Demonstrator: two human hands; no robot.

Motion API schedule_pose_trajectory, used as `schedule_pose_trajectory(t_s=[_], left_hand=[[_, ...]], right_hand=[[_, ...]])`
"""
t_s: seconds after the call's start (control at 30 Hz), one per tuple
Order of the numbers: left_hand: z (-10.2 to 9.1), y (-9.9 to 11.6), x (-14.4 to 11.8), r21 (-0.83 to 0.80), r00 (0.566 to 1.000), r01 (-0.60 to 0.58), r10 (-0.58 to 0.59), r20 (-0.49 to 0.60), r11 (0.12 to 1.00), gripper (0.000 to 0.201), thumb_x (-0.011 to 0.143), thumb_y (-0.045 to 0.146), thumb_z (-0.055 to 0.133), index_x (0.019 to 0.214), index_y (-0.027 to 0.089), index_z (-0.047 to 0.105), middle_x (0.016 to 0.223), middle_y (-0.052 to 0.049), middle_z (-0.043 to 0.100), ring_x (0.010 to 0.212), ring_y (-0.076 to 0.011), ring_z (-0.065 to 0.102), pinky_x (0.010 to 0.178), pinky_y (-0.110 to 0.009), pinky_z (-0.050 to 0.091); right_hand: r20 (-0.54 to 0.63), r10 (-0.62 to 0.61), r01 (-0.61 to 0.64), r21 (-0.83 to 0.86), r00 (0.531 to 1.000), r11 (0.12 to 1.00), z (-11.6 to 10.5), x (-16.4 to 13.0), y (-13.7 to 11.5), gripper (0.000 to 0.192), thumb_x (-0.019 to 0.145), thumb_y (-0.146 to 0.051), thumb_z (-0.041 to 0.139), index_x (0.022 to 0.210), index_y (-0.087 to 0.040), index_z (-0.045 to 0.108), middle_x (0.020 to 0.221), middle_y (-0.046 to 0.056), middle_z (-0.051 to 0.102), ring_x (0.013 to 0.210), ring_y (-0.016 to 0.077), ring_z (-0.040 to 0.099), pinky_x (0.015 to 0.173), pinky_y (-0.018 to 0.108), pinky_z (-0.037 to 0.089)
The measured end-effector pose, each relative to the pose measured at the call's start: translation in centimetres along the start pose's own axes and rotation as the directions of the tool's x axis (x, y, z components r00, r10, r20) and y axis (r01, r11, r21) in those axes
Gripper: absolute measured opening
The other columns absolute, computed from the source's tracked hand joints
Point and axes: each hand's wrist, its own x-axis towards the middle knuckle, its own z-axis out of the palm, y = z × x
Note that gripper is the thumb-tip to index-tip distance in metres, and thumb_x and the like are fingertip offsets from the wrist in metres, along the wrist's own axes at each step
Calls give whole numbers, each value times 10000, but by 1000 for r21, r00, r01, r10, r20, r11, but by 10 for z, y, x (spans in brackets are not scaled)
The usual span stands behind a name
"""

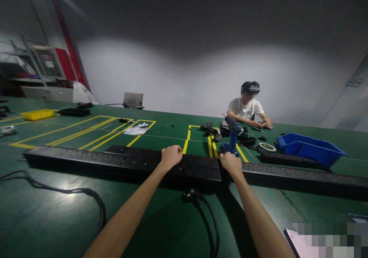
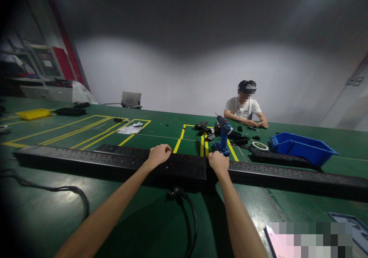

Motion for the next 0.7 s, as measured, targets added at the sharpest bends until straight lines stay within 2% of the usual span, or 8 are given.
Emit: schedule_pose_trajectory(t_s=[0.17, 0.23, 0.3, 0.4, 0.5, 0.57, 0.7], left_hand=[[-37, 19, -14, -47, 992, -114, 117, 55, 992, 258, 823, 341, 517, 989, 260, 697, 1029, -53, 710, 986, -258, 637, 859, -372, 455], [-47, 32, -30, -55, 966, -190, 197, 169, 980, 218, 781, 355, 569, 918, 266, 714, 970, -52, 720, 922, -253, 655, 813, -356, 472], [-52, 46, -50, -40, 913, -286, 285, 292, 957, 170, 708, 349, 648, 844, 277, 720, 906, -49, 725, 870, -259, 664, 784, -359, 482], [-54, 68, -80, 80, 855, -410, 353, 381, 908, 213, 625, 278, 715, 838, 272, 718, 918, -81, 724, 875, -304, 666, 773, -404, 494], [-53, 87, -102, 204, 814, -488, 359, 457, 848, 364, 603, 199, 718, 963, 248, 710, 988, -142, 710, 906, -318, 666, 782, -408, 509], [-49, 95, -110, 251, 784, -525, 346, 516, 814, 428, 603, 190, 714, 1030, 194, 694, 1009, -172, 701, 916, -320, 667, 790, -414, 515], [-33, 103, -116, 278, 764, -527, 304, 569, 803, 388, 625, 200, 734, 1009, 153, 703, 1014, -190, 697, 938, -308, 664, 808, -403, 509]], right_hand=[[9, 9, -9, 0, 1000, 1000, 2, 2, 2, 474, 910, -376, 321, 1030, -75, 665, 1000, 230, 673, 1013, 324, 626, 900, 443, 389], [7, 6, -6, 0, 1000, 1000, 2, 3, 3, 469, 908, -376, 327, 1030, -74, 665, 1003, 231, 672, 1013, 324, 626, 897, 443, 391], [4, 5, -5, 1, 1000, 1000, 3, 3, 4, 467, 904, -375, 331, 1028, -73, 665, 1000, 230, 673, 1008, 326, 627, 892, 444, 393], [-1, -5, 5, 3, 1000, 1000, 4, 3, 5, 463, 898, -371, 331, 1016, -75, 666, 984, 224, 676, 991, 331, 631, 879, 447, 399], [-13, -17, 17, 0, 1000, 1000, 4, 3, 5, 456, 894, -369, 330, 985, -81, 672, 958, 215, 680, 976, 333, 636, 868, 444, 404], [-21, -13, 13, -6, 1000, 1000, 4, 3, 5, 447, 890, -367, 338, 960, -84, 676, 944, 211, 683, 967, 333, 639, 859, 439, 408], [-40, -18, 18, -17, 999, 1000, 3, 2, 5, 437, 884, -367, 349, 946, -85, 676, 936, 211, 684, 960, 334, 640, 851, 436, 410]])
